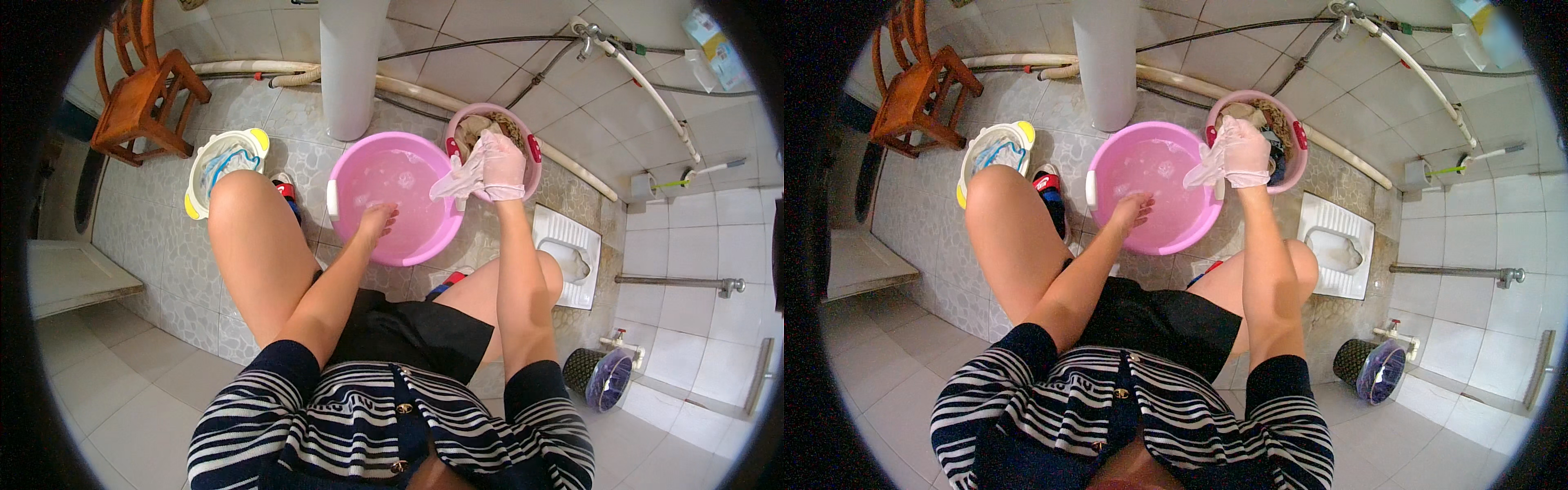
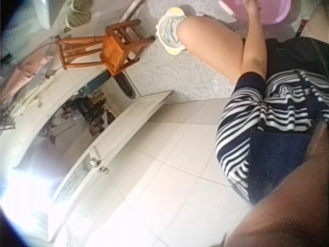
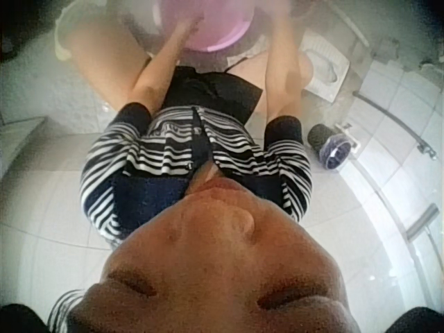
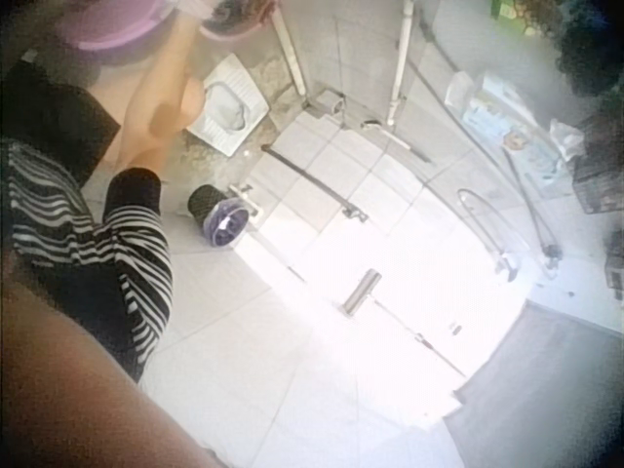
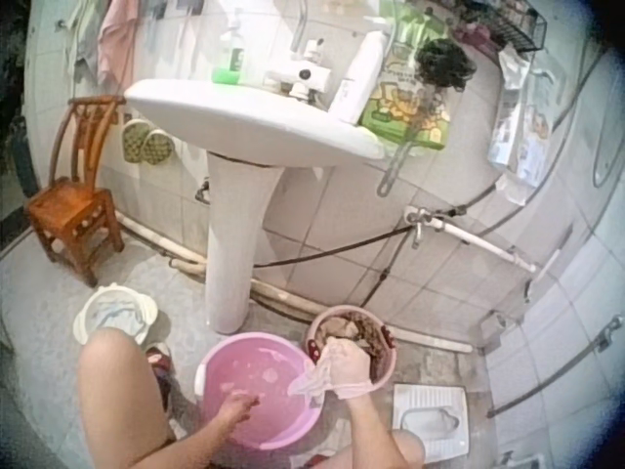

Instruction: The person washes several items of clothing by hand in a pink basin of soapy water, scrubbing, wringing, and moving them into a second basin.

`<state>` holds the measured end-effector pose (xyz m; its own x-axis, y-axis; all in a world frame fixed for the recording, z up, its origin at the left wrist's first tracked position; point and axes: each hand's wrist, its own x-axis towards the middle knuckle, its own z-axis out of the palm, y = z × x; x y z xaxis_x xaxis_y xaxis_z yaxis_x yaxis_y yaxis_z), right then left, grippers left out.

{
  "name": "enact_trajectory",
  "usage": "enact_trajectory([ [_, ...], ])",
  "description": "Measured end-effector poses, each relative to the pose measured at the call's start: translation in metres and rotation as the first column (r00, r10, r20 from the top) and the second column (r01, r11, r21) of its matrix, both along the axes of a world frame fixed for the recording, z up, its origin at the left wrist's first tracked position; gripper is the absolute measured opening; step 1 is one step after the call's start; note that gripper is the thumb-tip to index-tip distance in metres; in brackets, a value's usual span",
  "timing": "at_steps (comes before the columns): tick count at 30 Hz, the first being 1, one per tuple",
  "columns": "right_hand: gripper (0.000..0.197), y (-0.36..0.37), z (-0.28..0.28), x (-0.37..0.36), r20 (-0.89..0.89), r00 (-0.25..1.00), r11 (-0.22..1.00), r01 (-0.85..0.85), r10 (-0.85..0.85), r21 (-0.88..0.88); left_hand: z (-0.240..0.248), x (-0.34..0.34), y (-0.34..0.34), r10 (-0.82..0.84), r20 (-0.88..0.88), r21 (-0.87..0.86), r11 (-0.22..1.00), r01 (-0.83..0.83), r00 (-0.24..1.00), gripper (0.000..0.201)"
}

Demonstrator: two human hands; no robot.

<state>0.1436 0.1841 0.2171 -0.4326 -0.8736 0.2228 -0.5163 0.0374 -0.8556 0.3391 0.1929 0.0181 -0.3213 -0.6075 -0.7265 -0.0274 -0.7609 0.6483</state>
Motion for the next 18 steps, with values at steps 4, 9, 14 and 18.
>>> enact_trajectory([
  [4,0.027,-0.004,-0.016,-0.003,0.371,0.906,0.97,-0.238,0.205,0.044,0.002,0.0,-0.007,0.066,-0.09,-0.19,0.978,-0.082,0.994,0.055],
  [9,0.021,0.009,-0.001,-0.009,0.523,0.824,0.973,-0.227,0.217,-0.046,0.033,-0.004,-0.014,0.189,-0.687,0.191,0.979,-0.077,0.702,0.067],
  [14,0.019,0.006,-0.003,-0.013,0.567,0.789,0.97,-0.222,0.238,-0.098,0.015,0.004,-0.015,0.022,-0.504,0.154,0.986,0.065,0.863,0.047],
  [18,0.021,0.005,-0.017,-0.031,0.473,0.853,0.969,-0.249,0.221,-0.003,0.037,-0.009,-0.006,0.004,-0.498,0.089,0.995,0.047,0.867,0.029],
])
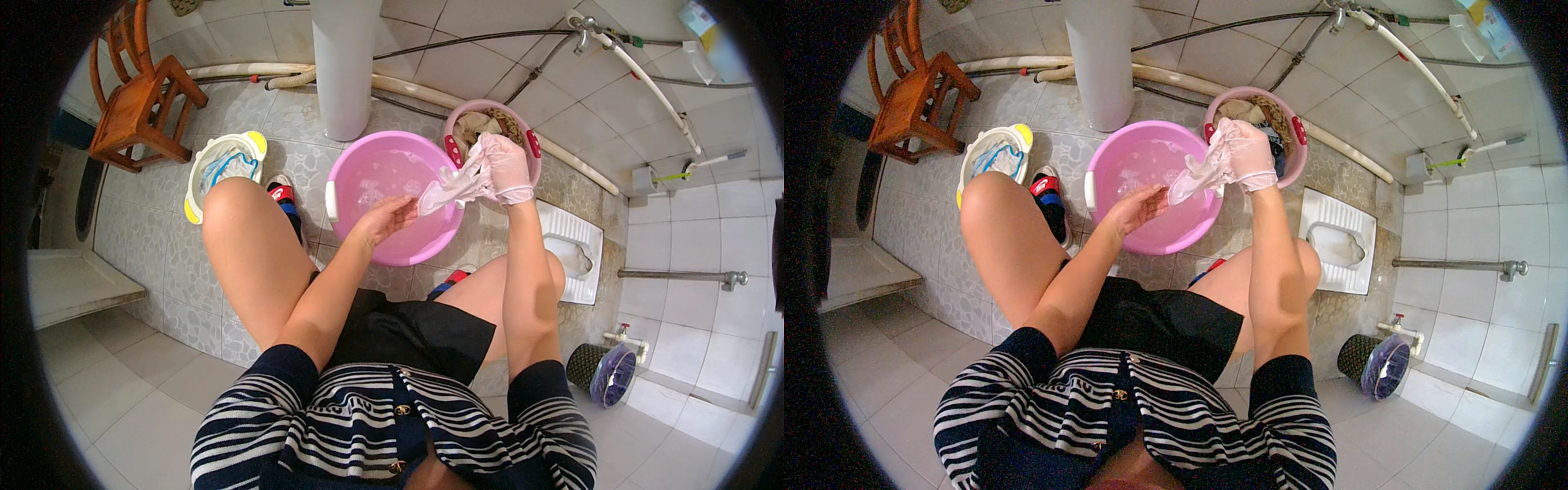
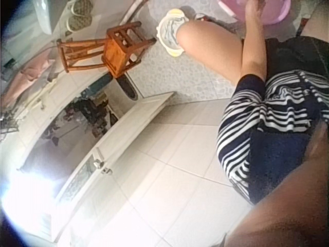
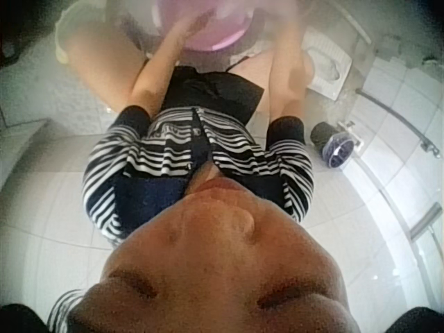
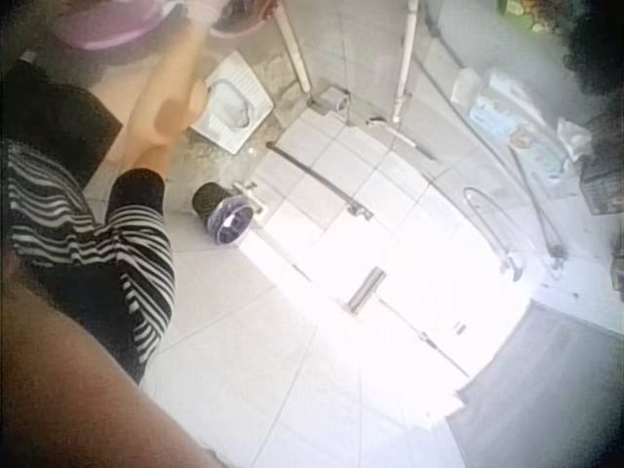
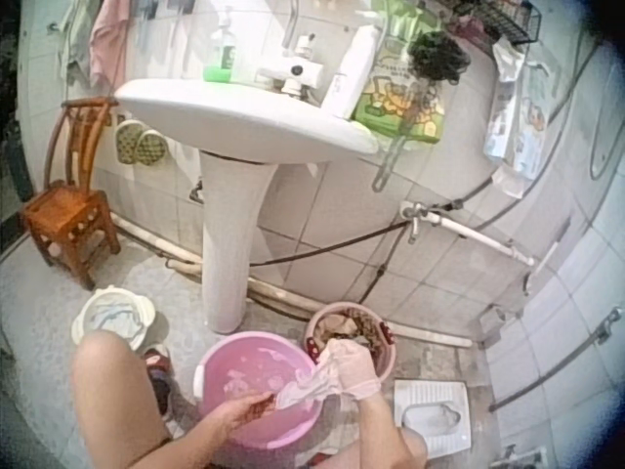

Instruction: The person washes several items of clothing by hand in a pink basin of soapy water, scrubbing, wringing, and moving them into a second basin.

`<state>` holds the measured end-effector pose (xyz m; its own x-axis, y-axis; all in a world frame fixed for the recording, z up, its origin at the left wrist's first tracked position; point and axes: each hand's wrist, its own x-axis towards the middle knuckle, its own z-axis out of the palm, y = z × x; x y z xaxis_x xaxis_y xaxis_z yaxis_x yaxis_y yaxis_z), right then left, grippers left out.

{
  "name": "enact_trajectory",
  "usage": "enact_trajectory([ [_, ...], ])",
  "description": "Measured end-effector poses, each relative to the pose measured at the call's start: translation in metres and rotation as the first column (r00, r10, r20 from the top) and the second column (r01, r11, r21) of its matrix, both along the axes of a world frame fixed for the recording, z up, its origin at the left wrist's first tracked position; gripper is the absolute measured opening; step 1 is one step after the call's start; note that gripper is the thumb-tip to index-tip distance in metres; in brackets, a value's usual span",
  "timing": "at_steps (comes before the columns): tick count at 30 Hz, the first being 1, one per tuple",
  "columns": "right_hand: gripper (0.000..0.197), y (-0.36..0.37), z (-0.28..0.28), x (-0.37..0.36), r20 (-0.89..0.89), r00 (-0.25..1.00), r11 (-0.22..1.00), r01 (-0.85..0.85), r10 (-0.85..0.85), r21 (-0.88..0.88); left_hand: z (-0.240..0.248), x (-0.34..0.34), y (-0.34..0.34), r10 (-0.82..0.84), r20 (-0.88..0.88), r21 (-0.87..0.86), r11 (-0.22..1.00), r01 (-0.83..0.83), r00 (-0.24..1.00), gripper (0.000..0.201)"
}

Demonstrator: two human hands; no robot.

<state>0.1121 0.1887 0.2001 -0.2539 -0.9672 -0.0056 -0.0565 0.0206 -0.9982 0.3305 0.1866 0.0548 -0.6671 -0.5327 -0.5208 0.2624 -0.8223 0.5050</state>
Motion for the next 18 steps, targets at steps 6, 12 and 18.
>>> enact_trajectory([
  [6,0.023,-0.003,0.002,0.005,0.047,0.999,0.998,0.002,-0.005,0.059,0.012,0.004,-0.002,-0.026,-0.055,-0.095,0.995,0.02,0.998,0.023],
  [12,0.025,0.004,0.014,0.015,0.154,0.987,0.987,-0.062,0.039,0.148,0.007,-0.002,0.004,-0.055,0.17,-0.171,0.982,0.084,0.984,0.037],
  [18,0.024,0.011,0.015,0.015,0.455,0.883,0.988,-0.151,0.118,0.036,0.018,-0.008,0.002,-0.015,0.115,-0.015,1.0,0.017,0.993,0.045],
])
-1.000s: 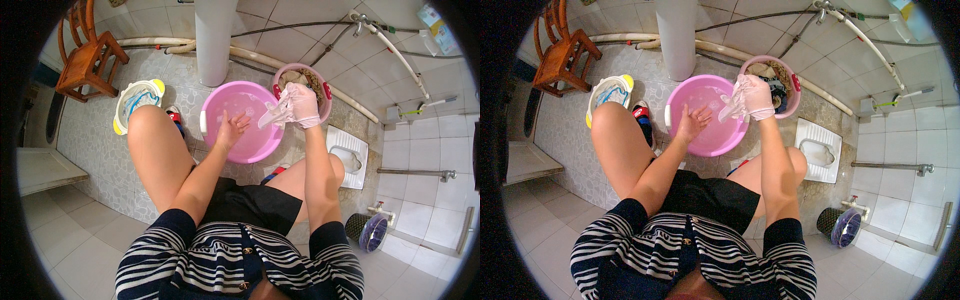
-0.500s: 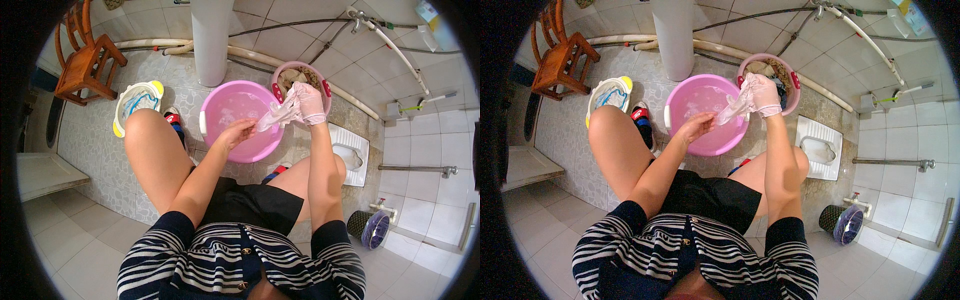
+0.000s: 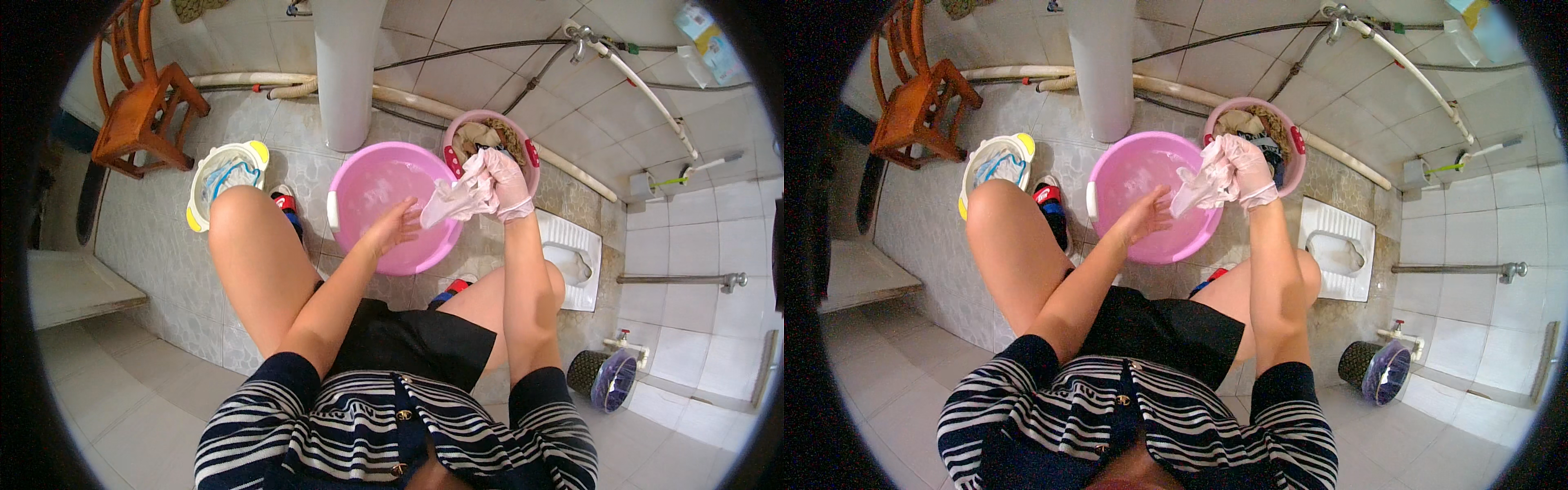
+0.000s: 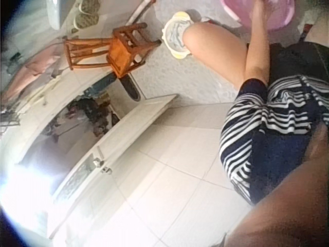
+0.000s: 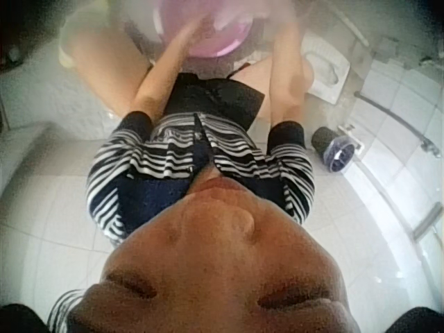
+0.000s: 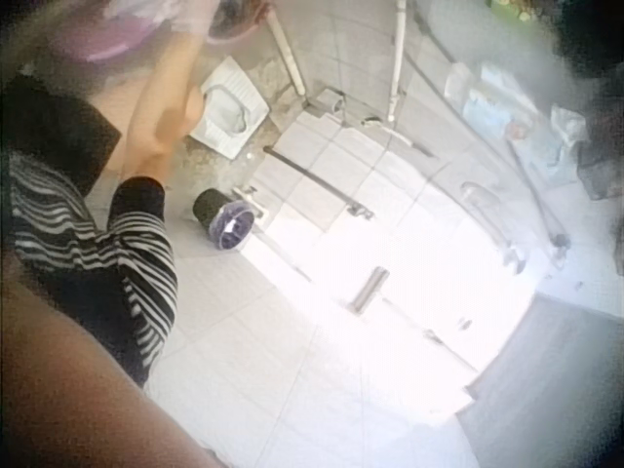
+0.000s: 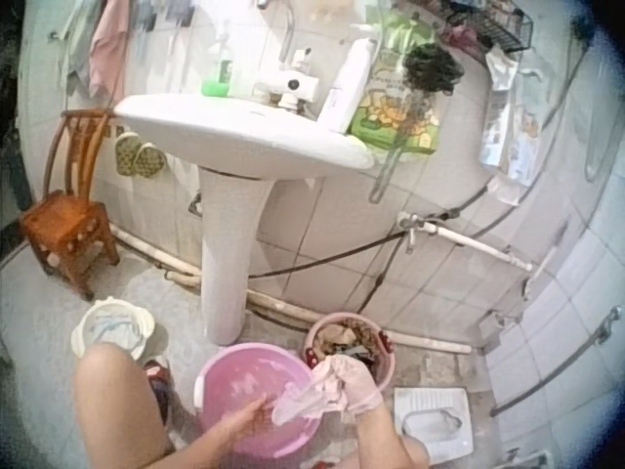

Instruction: The person washes several items of clothing by hand in a pink basin of soapy water, scrubbing, wringing, and moving them into a second basin.

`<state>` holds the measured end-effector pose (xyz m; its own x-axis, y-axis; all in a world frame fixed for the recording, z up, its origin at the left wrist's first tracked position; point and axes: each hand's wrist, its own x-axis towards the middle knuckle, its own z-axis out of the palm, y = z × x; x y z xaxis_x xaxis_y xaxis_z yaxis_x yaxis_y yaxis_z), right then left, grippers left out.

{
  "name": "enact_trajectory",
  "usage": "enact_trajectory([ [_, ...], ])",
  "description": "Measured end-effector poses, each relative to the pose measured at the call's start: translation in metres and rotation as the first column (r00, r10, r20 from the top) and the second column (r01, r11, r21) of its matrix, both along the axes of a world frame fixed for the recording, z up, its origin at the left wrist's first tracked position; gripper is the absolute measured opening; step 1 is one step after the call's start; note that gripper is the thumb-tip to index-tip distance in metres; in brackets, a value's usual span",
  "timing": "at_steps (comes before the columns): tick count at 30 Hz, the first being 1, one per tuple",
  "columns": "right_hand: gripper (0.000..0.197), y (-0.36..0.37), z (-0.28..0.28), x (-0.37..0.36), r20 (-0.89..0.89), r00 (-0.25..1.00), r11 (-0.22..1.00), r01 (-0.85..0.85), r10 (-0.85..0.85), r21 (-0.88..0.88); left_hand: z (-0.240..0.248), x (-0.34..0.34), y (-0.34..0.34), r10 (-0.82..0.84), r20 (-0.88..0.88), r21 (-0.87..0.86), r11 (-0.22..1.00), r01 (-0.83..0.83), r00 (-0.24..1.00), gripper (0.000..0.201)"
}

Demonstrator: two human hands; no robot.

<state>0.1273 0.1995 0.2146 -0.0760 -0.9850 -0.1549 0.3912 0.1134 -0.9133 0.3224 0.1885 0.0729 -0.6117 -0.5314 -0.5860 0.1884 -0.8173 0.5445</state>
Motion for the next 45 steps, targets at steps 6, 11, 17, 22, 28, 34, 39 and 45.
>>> enact_trajectory([
  [6,0.022,-0.011,-0.02,-0.021,-0.158,0.985,0.988,0.095,-0.075,0.124,0.021,0.005,0.001,0.13,-0.15,-0.112,0.983,-0.147,0.98,0.027],
  [11,0.026,-0.002,-0.016,-0.024,-0.971,0.215,0.953,0.259,0.1,0.155,0.065,0.009,-0.018,0.256,0.319,-0.721,0.69,0.059,0.913,0.015],
  [17,0.026,0.002,-0.03,-0.009,-0.98,0.153,0.991,0.014,0.13,0.134,0.115,-0.015,-0.028,0.685,0.156,-0.772,-0.364,0.52,0.711,0.023],
  [22,0.026,0.013,-0.033,-0.001,-0.898,0.429,0.992,0.025,0.1,0.122,0.132,-0.031,-0.03,0.782,0.029,-0.586,-0.491,0.644,0.623,0.023],
  [28,0.032,0.023,-0.033,0.016,-0.214,0.964,0.986,0.166,-0.159,0.016,0.128,-0.042,-0.025,0.727,0.102,-0.501,-0.552,0.667,0.679,0.035],
  [34,0.032,0.027,-0.017,0.016,0.117,0.989,0.958,0.049,-0.085,0.284,0.12,-0.041,-0.021,0.698,0.146,-0.571,-0.519,0.636,0.701,0.038],
  [39,0.029,0.023,-0.039,0.018,-0.015,0.981,0.955,0.194,-0.195,0.226,0.118,-0.039,-0.034,0.333,0.59,-0.805,0.317,0.502,0.735,0.018],
  [45,0.029,0.022,-0.04,0.03,-0.373,0.908,0.969,0.234,-0.189,0.078,0.105,-0.042,-0.033,0.082,0.197,-0.356,0.934,-0.006,0.977,0.038],
])
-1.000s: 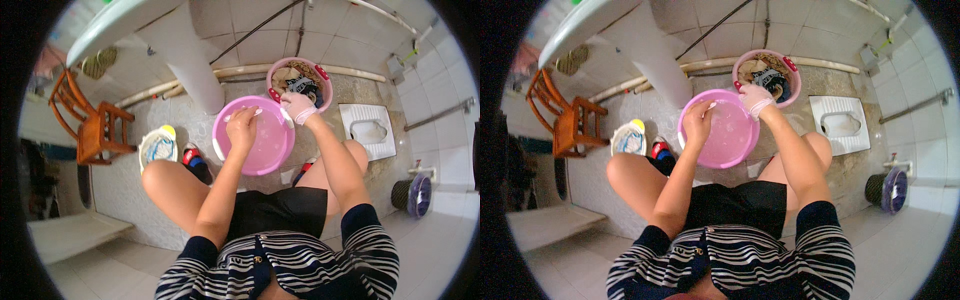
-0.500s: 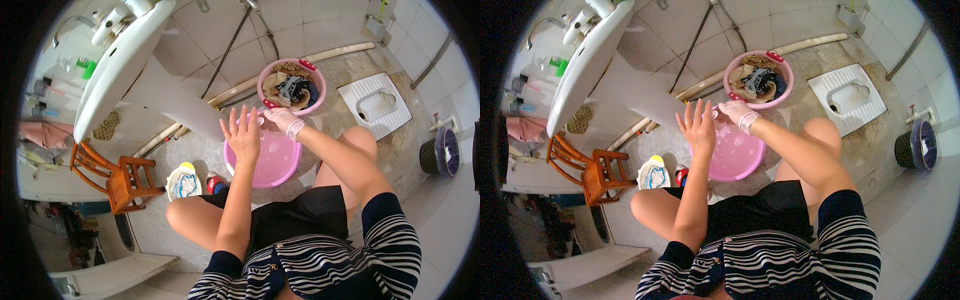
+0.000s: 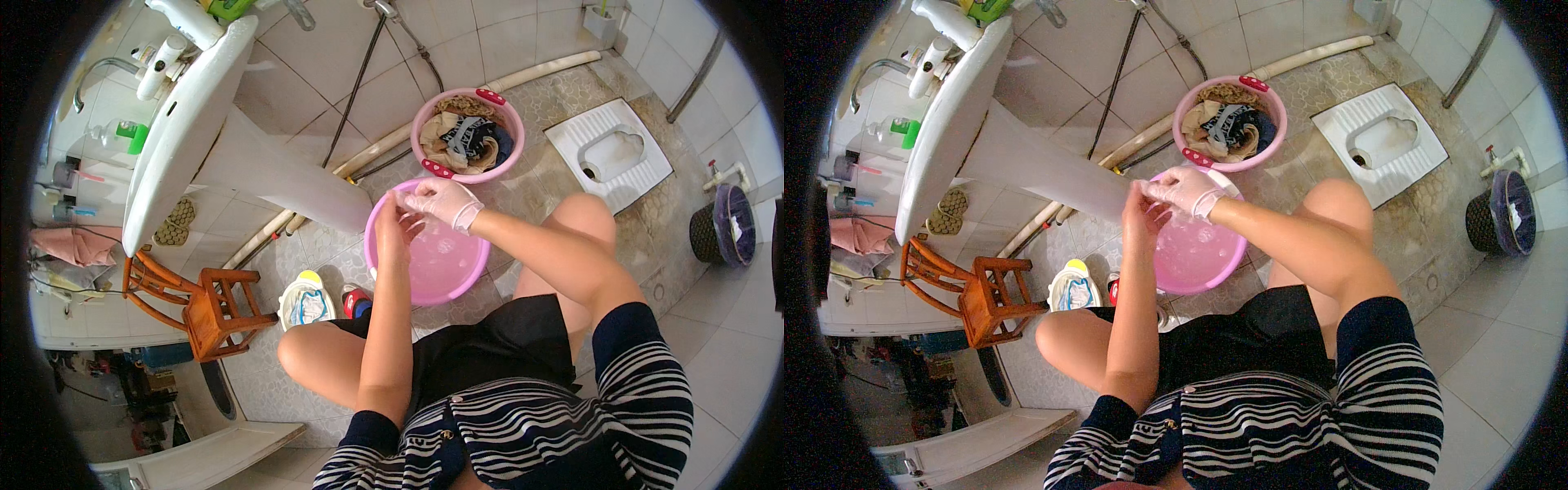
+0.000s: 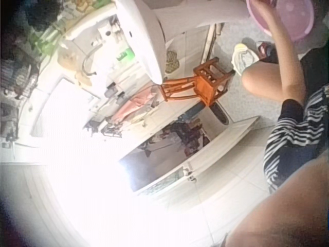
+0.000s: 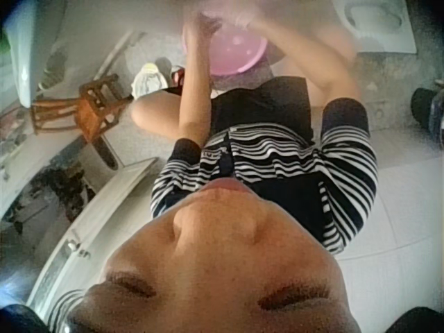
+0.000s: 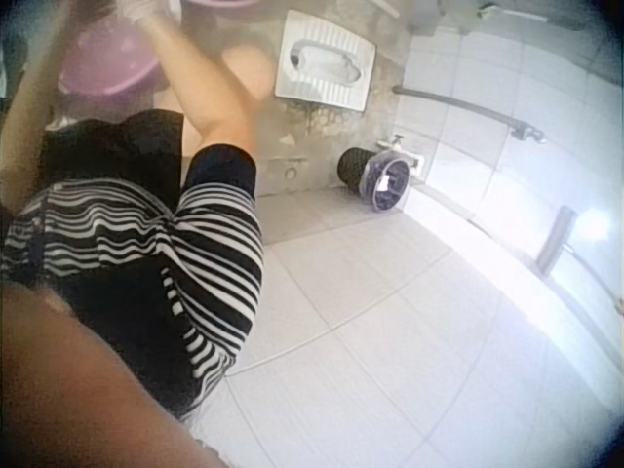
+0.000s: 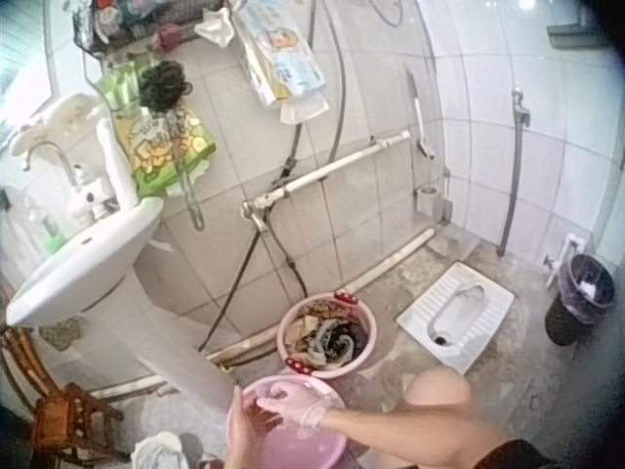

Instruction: The person washes several items of clothing by hand in a pink basin of soapy water, scrubbing, wringing, and moving them into a second basin.

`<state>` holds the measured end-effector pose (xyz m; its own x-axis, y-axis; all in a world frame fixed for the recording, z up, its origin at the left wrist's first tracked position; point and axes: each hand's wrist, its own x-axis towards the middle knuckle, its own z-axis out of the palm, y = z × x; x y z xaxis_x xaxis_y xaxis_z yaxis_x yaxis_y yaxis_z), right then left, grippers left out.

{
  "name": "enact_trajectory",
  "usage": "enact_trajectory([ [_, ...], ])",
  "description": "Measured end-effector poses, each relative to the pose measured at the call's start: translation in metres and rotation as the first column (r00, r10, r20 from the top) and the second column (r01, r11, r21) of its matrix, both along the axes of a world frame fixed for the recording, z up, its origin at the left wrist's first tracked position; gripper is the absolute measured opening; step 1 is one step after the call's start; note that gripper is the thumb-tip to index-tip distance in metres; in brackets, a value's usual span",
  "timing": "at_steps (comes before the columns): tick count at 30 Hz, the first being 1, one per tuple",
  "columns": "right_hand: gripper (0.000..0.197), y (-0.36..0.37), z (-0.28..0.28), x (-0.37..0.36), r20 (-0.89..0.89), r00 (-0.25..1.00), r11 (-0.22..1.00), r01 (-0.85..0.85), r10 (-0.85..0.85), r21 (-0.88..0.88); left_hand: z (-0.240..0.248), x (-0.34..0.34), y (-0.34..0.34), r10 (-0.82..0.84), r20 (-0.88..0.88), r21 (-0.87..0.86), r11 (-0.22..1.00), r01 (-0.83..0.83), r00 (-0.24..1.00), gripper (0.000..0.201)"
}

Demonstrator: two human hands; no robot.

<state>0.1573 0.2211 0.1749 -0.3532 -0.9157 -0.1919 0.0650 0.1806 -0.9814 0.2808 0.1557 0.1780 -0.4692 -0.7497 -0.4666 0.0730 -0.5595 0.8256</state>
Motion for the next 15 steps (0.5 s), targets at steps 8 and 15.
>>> enact_trajectory([
  [8,0.013,0.001,-0.016,0.004,-0.262,0.964,0.997,-0.057,0.044,-0.045,-0.005,0.002,0.009,-0.022,0.128,-0.092,0.995,0.034,0.991,0.01],
  [15,0.014,-0.003,-0.011,-0.013,0.222,0.975,0.99,-0.05,0.02,0.129,-0.02,0.009,0.0,0.099,0.18,-0.371,0.928,-0.026,0.979,0.014],
])
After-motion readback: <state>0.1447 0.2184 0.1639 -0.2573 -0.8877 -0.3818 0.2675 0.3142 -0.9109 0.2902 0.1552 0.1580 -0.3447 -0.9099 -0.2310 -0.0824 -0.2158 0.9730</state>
